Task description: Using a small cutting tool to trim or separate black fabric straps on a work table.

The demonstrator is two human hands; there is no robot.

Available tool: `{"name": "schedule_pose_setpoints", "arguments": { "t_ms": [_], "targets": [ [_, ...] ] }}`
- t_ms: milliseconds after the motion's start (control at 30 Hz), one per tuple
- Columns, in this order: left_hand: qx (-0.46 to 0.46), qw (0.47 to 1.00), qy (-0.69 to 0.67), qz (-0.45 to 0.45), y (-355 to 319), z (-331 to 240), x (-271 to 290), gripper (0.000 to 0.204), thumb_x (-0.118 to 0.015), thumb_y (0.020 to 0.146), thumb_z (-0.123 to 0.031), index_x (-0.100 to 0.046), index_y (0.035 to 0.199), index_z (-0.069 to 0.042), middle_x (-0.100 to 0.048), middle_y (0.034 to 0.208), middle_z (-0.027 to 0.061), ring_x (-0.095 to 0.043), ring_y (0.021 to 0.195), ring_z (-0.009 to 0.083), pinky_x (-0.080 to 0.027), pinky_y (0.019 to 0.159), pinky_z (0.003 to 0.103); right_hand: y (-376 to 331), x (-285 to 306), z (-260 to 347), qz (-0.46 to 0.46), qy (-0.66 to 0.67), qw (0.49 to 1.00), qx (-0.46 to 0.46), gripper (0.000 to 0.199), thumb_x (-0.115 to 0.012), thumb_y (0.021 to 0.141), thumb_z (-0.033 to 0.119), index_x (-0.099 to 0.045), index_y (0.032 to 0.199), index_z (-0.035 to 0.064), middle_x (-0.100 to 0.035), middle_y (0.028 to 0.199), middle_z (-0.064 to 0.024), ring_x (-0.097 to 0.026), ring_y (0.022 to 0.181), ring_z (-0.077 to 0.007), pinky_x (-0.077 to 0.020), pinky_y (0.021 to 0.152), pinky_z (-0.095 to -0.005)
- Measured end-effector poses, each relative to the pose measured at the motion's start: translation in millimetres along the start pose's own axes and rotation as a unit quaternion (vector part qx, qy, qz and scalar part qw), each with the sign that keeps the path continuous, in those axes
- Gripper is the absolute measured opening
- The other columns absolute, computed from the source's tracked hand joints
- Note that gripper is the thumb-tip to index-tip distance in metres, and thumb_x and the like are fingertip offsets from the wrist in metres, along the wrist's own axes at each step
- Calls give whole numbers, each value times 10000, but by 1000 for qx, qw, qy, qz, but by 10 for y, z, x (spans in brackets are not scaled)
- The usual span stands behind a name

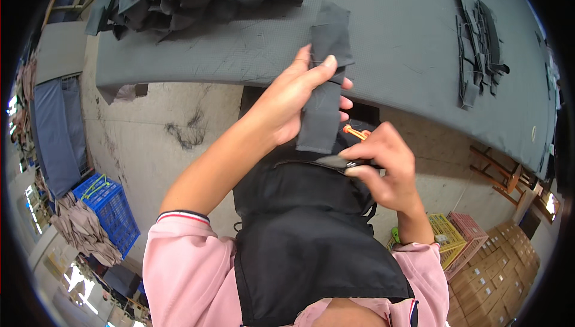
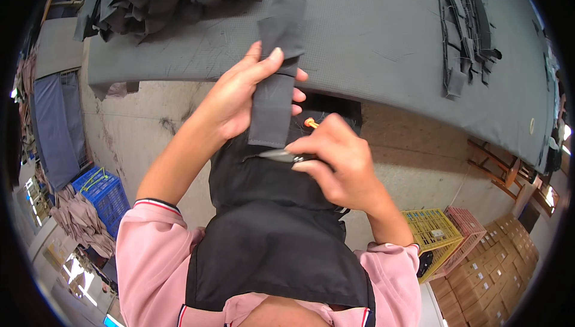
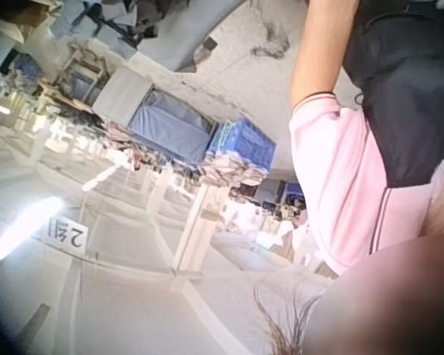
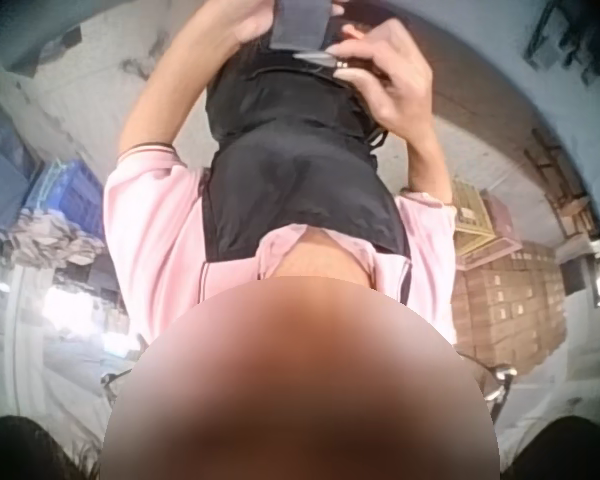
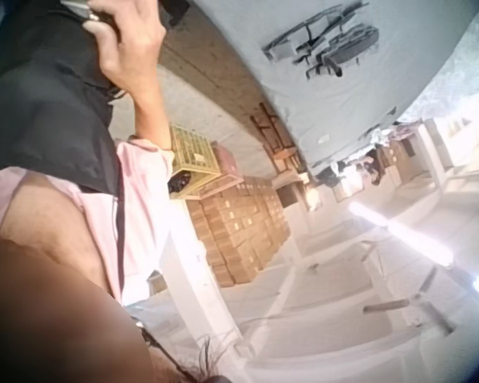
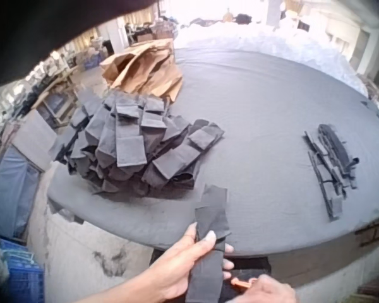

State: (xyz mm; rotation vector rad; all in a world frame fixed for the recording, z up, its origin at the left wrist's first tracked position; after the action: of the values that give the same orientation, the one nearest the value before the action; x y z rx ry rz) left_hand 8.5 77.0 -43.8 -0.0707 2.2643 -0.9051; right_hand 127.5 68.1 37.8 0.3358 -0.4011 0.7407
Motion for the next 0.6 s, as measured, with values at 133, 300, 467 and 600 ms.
{"name": "schedule_pose_setpoints", "arguments": {
  "t_ms": [133,300,467,600],
  "targets": [
    [-56,998,6,37,30,-74,-48,456,-532,947,-324,-318,1264,-76,-579,1095,138,-619,883,218,-558,731,397,218,-7,-250,-55,72,989,-120,340,-737,644,14,-622,964,39,-486,781,-37,-421,650,-130,-411,624,-253],
    [-90,995,-4,-40,21,-169,60,431,-538,938,-356,-338,1217,-94,-584,1104,126,-617,851,185,-564,673,354,-25,-160,224,-95,-65,986,118,270,-646,529,-20,-617,788,49,-451,689,-35,-497,565,-164,-433,525,-286],
    [-143,987,40,-59,50,-199,78,467,-548,929,-374,-331,1222,-82,-608,1068,118,-625,687,162,-549,564,309,-73,-485,152,-83,-185,967,156,277,-612,537,55,-625,814,64,-429,638,-17,-483,526,-162,-384,453,-300],
    [-143,987,61,-46,20,-231,69,497,-554,925,-384,-325,1245,-81,-606,1072,119,-625,685,160,-539,547,302,-118,-506,205,-78,-207,964,146,358,-617,493,30,-651,847,69,-442,623,-25,-491,526,-173,-363,450,-312]
  ]
}}
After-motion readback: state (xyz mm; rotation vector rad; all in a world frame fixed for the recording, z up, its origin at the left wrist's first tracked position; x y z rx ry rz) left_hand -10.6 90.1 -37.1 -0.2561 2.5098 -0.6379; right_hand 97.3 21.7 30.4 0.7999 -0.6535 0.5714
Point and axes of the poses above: each hand's wrist, its own y-axis towards the middle knuckle, its own x-axis out of the back of the hand, z = x × y, the point moved 9 cm from there along y, towards the middle knuckle
